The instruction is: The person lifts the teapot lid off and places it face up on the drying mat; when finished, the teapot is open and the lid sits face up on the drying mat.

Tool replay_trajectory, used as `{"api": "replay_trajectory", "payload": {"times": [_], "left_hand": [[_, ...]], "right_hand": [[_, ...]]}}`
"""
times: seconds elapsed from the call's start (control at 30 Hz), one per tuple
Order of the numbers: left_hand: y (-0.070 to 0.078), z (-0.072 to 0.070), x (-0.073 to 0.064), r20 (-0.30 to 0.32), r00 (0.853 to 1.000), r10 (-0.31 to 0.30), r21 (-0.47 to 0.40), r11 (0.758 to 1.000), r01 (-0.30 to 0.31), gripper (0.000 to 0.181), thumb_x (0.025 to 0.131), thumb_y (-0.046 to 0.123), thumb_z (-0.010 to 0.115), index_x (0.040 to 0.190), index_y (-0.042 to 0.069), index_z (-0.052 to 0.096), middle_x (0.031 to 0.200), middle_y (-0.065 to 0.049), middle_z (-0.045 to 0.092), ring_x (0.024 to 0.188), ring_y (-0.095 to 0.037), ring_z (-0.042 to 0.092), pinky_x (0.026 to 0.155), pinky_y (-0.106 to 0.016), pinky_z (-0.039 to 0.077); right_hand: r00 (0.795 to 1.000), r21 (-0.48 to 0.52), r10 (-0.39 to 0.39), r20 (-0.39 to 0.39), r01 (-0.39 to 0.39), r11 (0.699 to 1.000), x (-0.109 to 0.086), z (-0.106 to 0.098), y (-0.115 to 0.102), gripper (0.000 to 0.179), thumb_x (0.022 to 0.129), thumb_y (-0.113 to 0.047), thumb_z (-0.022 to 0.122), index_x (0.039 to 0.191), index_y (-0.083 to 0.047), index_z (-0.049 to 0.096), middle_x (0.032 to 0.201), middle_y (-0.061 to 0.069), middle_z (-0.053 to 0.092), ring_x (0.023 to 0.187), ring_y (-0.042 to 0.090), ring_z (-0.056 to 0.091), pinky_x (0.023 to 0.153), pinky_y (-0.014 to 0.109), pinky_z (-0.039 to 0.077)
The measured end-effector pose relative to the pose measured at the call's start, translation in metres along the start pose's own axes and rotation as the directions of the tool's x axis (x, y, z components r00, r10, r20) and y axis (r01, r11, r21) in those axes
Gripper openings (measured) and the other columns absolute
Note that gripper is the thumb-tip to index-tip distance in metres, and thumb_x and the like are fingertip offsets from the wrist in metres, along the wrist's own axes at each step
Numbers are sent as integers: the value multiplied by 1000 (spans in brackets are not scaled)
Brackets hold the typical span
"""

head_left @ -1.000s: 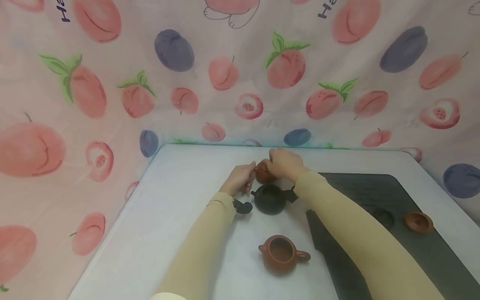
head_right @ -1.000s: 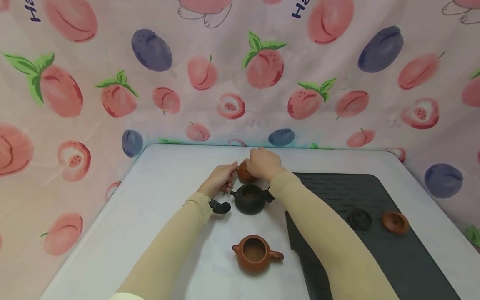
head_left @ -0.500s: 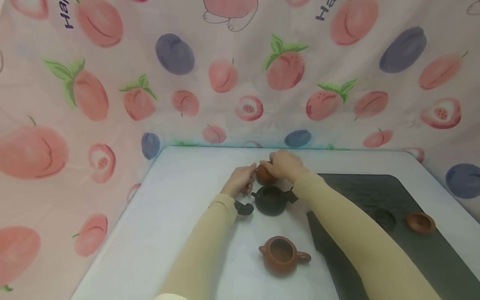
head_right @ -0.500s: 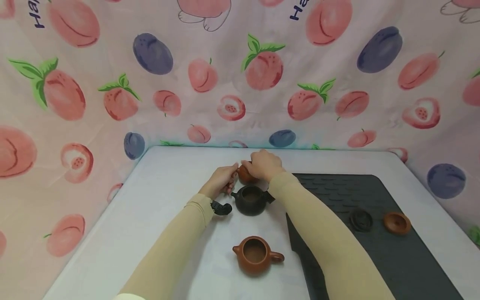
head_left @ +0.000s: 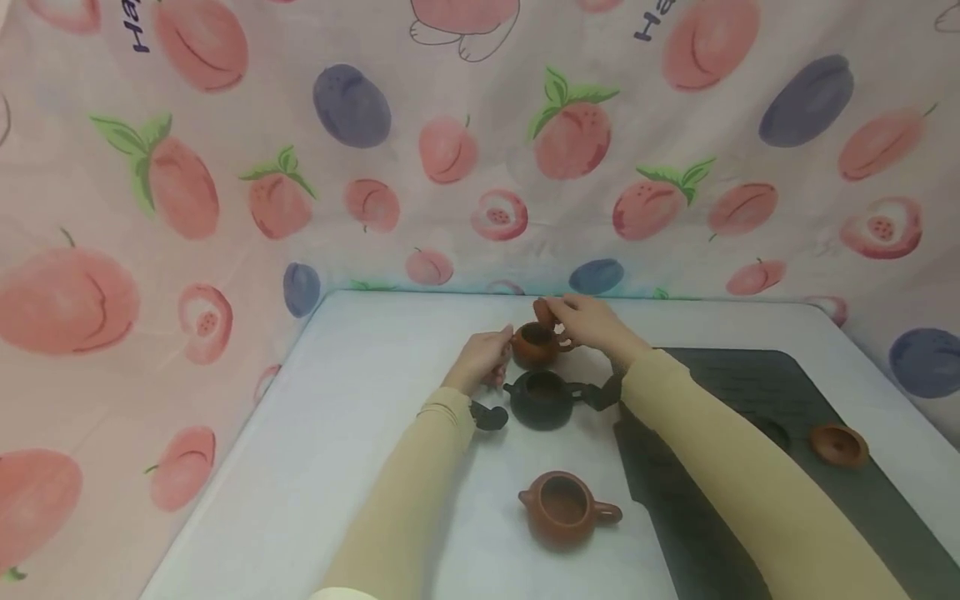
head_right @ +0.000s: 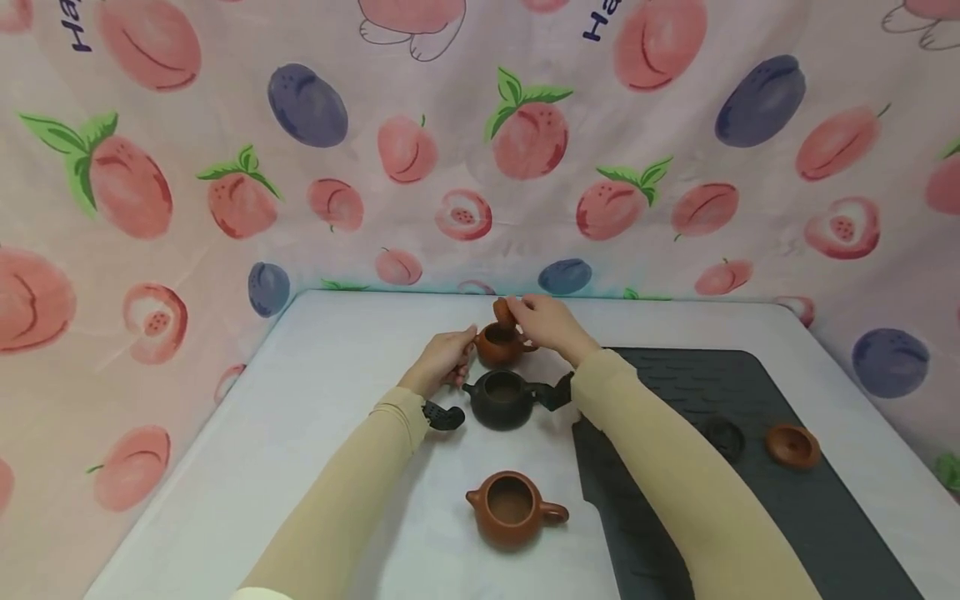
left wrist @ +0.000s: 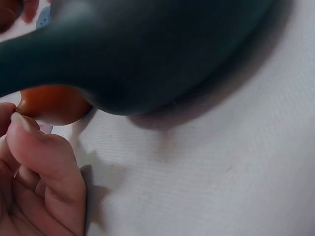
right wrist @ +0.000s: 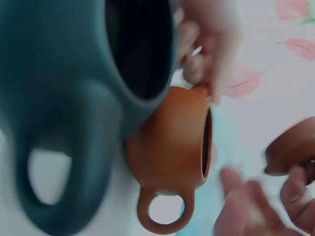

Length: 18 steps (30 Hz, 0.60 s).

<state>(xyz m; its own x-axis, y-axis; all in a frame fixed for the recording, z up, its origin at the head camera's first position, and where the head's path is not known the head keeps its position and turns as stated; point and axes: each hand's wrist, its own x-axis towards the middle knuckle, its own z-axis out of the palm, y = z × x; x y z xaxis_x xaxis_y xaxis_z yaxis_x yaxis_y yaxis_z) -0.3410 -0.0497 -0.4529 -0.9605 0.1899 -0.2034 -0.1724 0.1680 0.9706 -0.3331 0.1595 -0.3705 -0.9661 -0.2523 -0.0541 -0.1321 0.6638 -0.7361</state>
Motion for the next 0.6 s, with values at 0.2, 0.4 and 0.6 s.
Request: {"api": "replay_trajectory", "payload": {"times": [0.2,0.4,0.6], "left_hand": [[-2,0,-1,-19,1000,-1,24,1000,2,53,107,49,48,70,11,49,57,-1,45,47,-14,46,45,-25,44],[-1,1,-1,-12,1000,-2,33,999,2,52,108,49,47,71,11,49,58,-1,45,48,-13,46,45,-25,45],[1,2,-3,-19,1000,6,42,999,-5,51,108,48,47,73,11,50,59,0,45,48,-13,47,46,-24,45]], "right_hand": [[990,694,63,129,-135,707,-23,-9,23,48,109,-47,47,132,-5,54,132,15,56,112,29,69,98,41,52],[984,900,50,172,-177,398,-43,-12,38,28,109,-36,52,109,-16,72,111,6,70,102,24,72,83,31,55],[981,940,57,184,-192,281,-63,-12,46,22,108,-30,55,107,-17,72,114,9,70,100,25,71,84,32,55]]}}
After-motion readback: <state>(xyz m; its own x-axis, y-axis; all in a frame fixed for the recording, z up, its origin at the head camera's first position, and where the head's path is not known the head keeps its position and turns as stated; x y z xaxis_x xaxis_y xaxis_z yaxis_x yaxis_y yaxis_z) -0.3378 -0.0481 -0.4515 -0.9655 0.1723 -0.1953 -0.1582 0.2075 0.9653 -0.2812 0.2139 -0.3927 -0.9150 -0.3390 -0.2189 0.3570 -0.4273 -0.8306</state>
